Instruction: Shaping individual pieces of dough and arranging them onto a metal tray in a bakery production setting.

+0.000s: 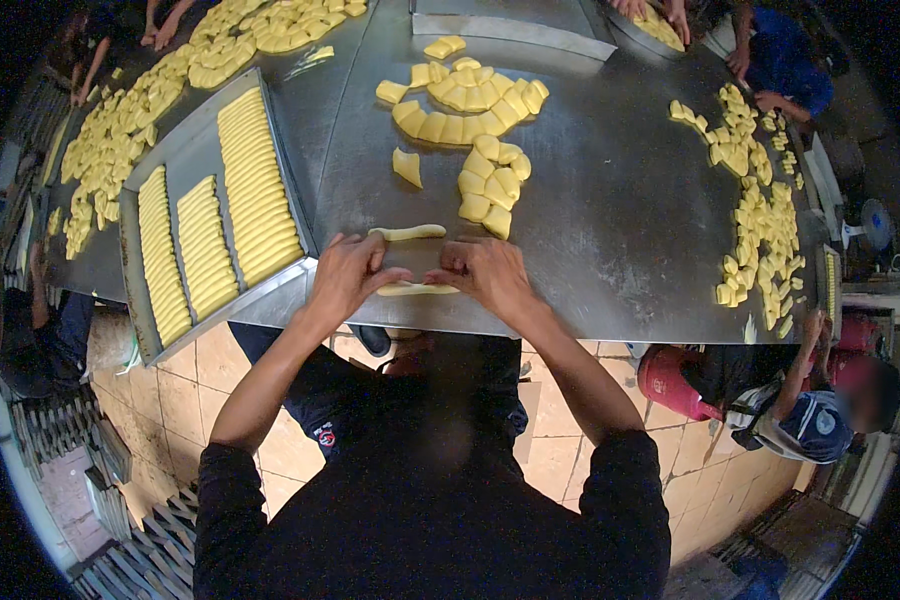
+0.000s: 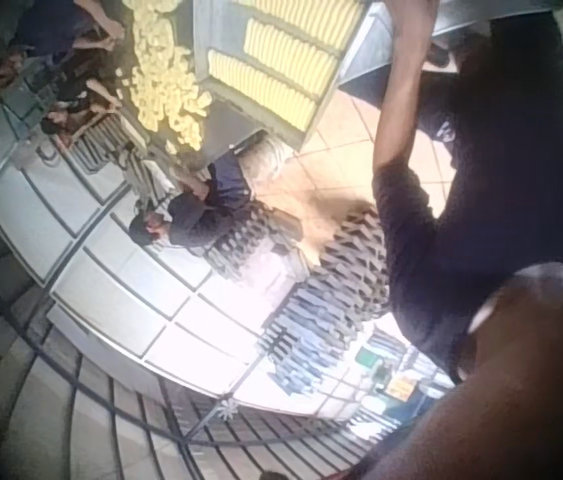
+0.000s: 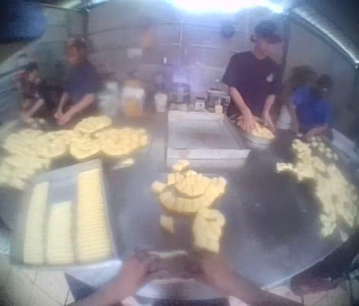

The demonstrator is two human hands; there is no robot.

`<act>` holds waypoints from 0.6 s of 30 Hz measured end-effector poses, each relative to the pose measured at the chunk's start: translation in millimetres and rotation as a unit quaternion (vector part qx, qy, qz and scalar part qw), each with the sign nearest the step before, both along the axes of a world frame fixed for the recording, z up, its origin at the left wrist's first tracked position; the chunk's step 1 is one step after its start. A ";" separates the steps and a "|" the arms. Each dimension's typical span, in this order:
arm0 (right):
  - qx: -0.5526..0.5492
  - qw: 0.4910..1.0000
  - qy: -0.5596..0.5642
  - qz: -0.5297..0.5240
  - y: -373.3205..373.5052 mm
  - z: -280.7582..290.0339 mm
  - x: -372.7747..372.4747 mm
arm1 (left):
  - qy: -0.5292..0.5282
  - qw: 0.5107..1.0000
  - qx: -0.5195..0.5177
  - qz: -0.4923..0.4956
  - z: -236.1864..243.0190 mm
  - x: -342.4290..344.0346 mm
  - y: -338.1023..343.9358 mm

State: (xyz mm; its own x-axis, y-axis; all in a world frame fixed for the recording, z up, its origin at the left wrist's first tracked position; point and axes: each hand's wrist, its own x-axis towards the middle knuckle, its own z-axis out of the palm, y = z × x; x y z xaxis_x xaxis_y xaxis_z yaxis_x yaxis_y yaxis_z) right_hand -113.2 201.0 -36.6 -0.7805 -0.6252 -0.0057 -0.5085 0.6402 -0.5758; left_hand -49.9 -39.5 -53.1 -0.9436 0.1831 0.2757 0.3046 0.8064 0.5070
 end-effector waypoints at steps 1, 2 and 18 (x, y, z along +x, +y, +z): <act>0.000 1.000 0.001 -0.001 0.8 -1.9 0.1 | -0.037 0.999 0.009 0.003 5.5 -1.4 -0.3; -0.004 1.000 0.006 0.006 1.4 -3.0 0.3 | -0.074 0.997 0.017 0.007 11.1 -3.1 0.0; 0.058 0.995 0.030 -0.069 3.5 6.6 -0.3 | -0.061 0.991 0.116 -0.009 13.9 3.1 -9.3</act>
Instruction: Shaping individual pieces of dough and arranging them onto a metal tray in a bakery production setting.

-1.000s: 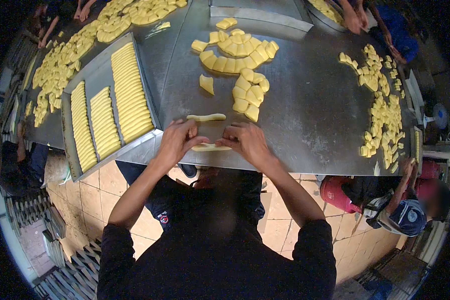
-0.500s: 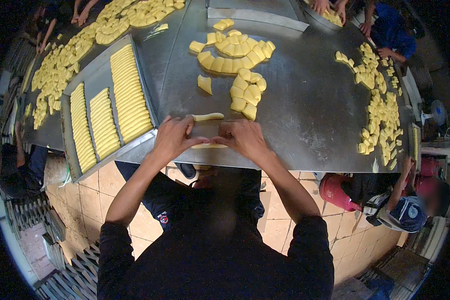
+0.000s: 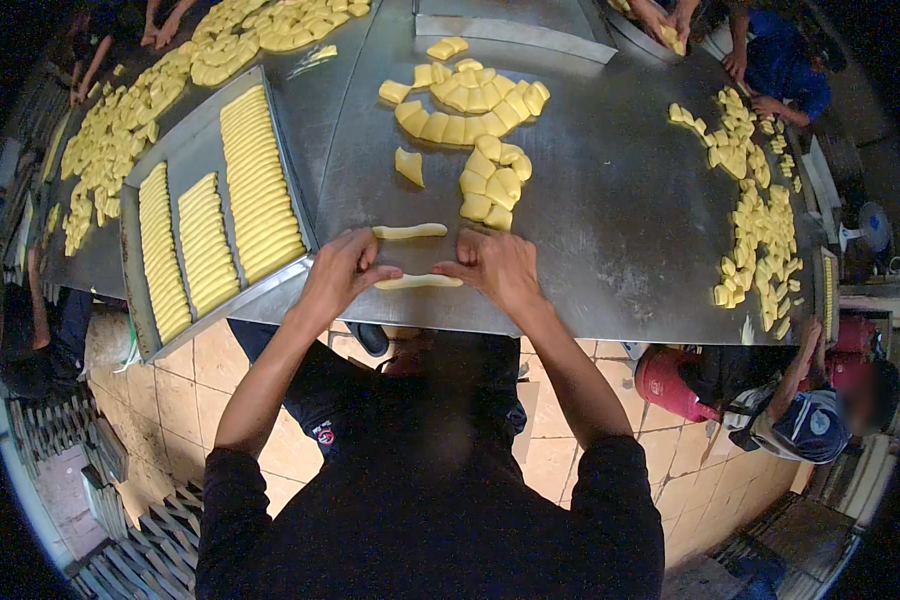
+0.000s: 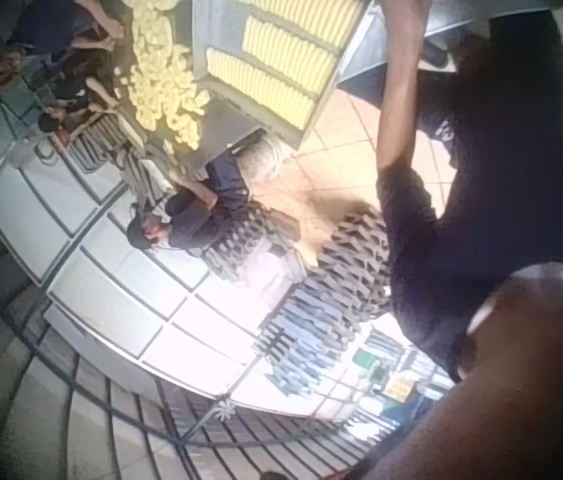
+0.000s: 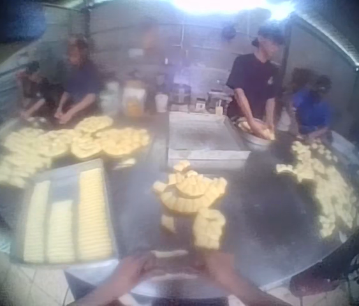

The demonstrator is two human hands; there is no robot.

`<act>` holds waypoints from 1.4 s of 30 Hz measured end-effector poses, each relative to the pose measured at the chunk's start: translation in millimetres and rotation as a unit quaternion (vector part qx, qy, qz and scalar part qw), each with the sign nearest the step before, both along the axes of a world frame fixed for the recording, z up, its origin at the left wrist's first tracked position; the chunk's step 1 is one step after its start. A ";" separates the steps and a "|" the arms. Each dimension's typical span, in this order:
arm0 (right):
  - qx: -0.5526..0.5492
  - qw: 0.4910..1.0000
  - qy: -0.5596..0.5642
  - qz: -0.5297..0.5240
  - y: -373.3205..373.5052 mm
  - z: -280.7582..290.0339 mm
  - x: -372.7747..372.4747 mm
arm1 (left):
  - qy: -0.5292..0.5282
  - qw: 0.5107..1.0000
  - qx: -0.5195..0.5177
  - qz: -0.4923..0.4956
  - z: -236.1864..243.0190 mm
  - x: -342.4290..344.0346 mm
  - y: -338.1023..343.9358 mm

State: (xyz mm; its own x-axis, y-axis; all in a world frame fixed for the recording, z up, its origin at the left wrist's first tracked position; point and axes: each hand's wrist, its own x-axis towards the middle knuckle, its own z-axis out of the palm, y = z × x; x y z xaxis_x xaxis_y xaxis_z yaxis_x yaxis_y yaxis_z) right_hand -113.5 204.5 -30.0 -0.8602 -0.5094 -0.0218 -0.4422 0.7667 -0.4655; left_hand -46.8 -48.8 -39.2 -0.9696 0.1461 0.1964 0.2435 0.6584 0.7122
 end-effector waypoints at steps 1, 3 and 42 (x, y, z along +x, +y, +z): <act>0.000 1.000 0.002 0.000 0.3 -0.3 0.2 | 0.022 1.000 -0.021 0.001 -3.5 -0.1 0.2; -0.014 0.999 0.035 0.024 2.7 -3.6 1.6 | 0.046 0.998 -0.042 0.001 -10.0 -0.1 -0.5; -0.229 0.966 0.114 0.034 1.7 10.1 -11.2 | 0.027 0.969 -0.246 -0.014 -17.8 -2.5 60.0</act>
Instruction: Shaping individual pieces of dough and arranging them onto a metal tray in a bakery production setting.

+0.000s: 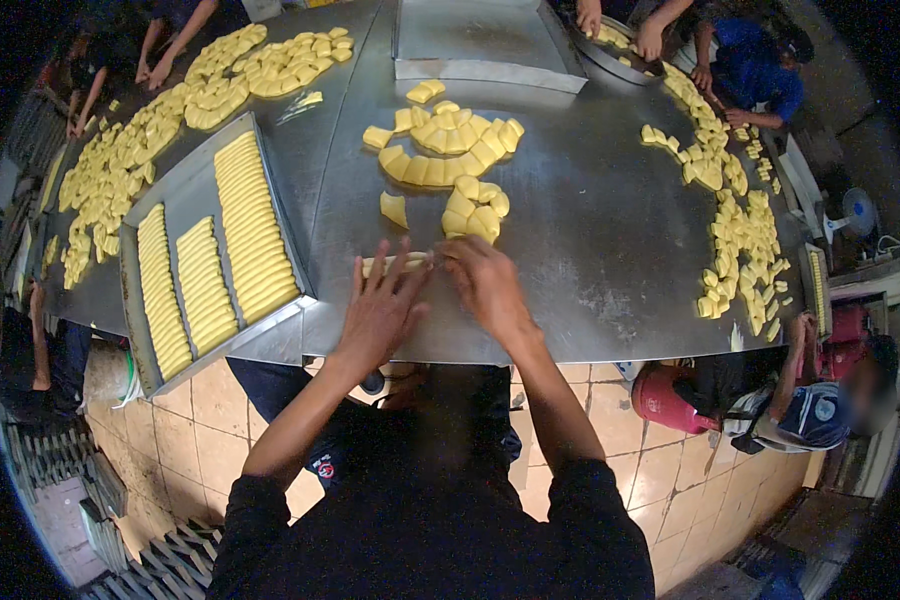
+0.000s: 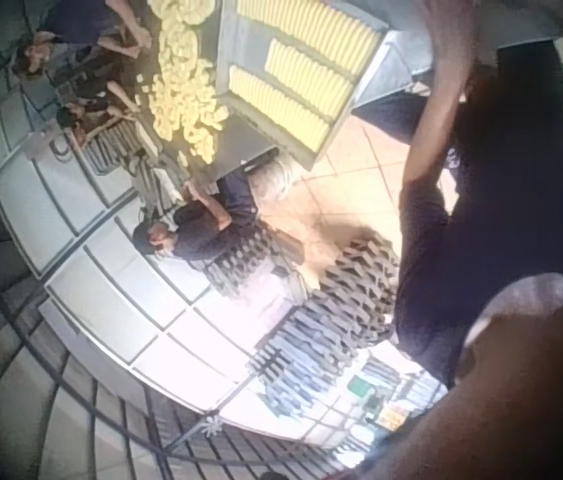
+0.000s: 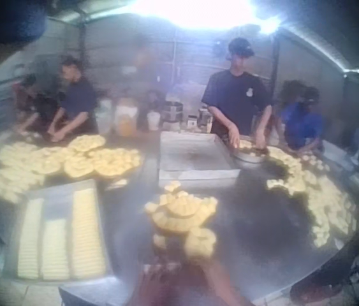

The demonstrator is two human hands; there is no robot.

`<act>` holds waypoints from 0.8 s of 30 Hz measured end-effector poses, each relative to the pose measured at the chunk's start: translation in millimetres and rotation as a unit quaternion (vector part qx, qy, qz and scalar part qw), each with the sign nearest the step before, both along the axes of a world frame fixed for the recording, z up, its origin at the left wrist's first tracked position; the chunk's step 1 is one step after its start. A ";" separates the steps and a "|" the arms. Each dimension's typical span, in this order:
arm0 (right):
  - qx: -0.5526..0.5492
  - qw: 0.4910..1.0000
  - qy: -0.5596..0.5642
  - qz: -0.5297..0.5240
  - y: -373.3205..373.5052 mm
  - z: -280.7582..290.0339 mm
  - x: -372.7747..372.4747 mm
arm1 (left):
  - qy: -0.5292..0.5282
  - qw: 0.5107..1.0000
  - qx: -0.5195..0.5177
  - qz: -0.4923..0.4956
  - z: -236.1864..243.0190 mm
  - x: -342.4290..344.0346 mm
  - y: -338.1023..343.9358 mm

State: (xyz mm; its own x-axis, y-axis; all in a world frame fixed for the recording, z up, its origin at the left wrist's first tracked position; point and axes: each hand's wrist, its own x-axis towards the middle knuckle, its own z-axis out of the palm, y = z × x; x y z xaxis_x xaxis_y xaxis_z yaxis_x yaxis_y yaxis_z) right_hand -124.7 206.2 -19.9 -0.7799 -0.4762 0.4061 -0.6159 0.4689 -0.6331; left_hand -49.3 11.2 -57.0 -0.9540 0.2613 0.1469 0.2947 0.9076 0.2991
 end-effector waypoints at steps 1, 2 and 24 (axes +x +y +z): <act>0.002 1.000 0.000 0.000 7.9 1.2 0.3 | 0.000 1.000 0.002 0.000 -1.0 1.7 1.7; 0.036 0.997 -0.038 -0.065 15.9 2.0 0.8 | 0.014 1.000 -0.006 0.012 -1.7 3.4 2.8; -0.044 0.959 -0.278 0.027 12.1 33.6 65.6 | -0.220 0.730 0.633 0.133 20.5 43.4 11.1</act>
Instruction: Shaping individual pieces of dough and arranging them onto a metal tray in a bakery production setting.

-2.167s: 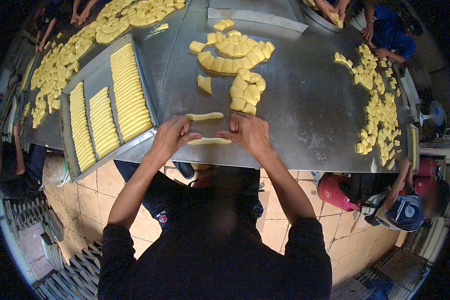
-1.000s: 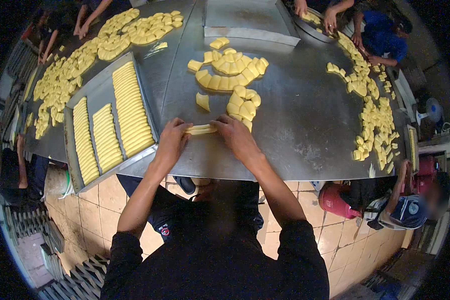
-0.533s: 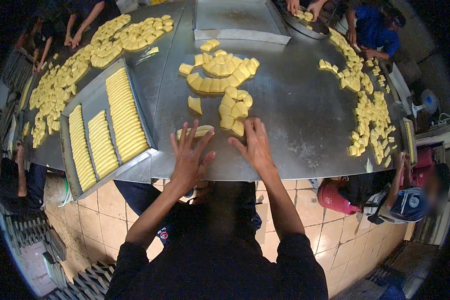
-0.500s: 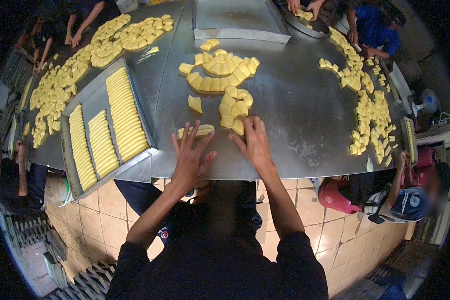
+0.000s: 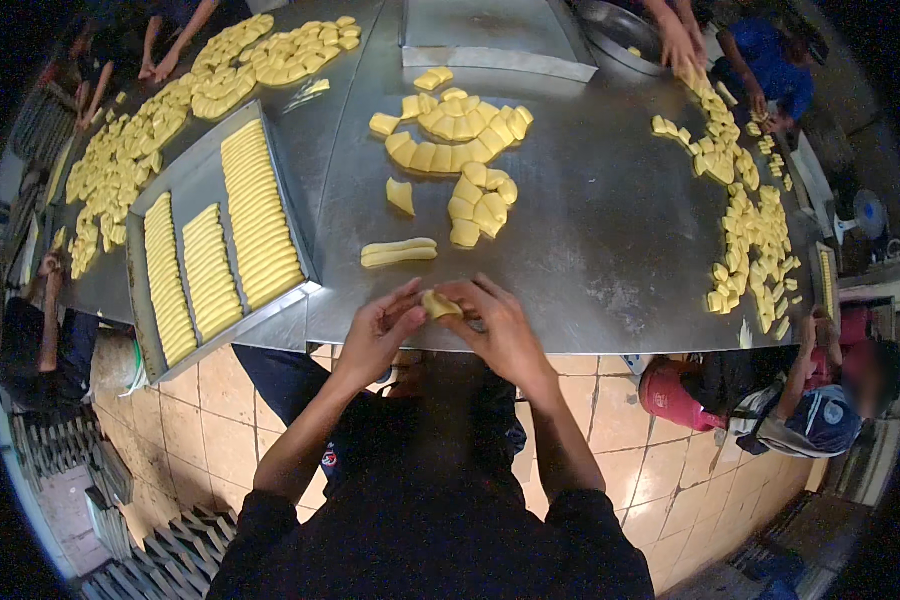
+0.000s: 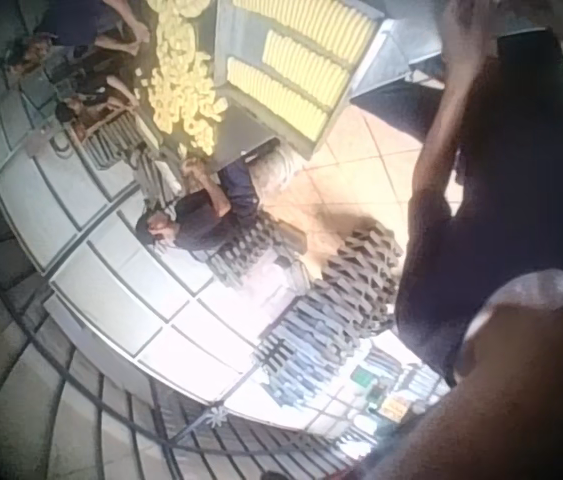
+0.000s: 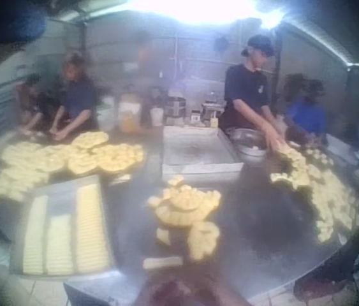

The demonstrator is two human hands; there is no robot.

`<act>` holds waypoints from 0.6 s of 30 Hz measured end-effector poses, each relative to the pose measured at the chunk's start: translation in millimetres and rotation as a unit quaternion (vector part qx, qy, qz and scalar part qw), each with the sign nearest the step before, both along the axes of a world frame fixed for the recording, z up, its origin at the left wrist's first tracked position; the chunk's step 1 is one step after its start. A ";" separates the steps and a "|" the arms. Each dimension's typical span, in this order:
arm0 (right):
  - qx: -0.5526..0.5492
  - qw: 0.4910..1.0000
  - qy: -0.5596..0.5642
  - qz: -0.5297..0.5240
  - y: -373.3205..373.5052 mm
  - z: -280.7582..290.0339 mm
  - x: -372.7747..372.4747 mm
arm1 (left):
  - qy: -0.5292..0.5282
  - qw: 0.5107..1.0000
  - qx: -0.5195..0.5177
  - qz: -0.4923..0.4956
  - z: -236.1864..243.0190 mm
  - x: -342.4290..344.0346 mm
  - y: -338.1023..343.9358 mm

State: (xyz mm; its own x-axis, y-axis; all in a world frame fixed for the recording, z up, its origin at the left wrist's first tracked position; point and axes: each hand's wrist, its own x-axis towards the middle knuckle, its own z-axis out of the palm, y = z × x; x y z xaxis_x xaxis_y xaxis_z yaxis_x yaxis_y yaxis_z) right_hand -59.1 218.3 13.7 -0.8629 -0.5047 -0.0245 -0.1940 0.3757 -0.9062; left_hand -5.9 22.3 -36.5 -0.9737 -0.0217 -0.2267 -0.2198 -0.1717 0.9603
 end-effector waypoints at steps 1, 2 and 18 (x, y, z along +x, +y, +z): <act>0.000 1.000 -0.002 0.002 -4.3 -0.9 2.3 | -0.002 1.000 0.000 0.002 0.7 -0.1 0.8; 0.008 0.999 0.043 -0.005 -7.9 -1.7 4.3 | 0.008 1.000 0.019 -0.011 2.3 -0.2 0.5; -0.081 0.996 -0.023 -0.021 -31.5 -9.7 2.0 | 0.053 0.997 0.055 -0.028 26.7 -0.5 -7.4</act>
State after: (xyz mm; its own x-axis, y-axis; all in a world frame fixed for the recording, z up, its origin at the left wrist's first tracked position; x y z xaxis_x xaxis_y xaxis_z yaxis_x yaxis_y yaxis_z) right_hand -57.1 186.8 3.9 -0.8830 -0.4691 0.0148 -0.1387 0.2307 -0.9631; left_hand -6.4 14.9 -9.8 -0.9912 0.0531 -0.1209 -0.1307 -0.2672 0.9547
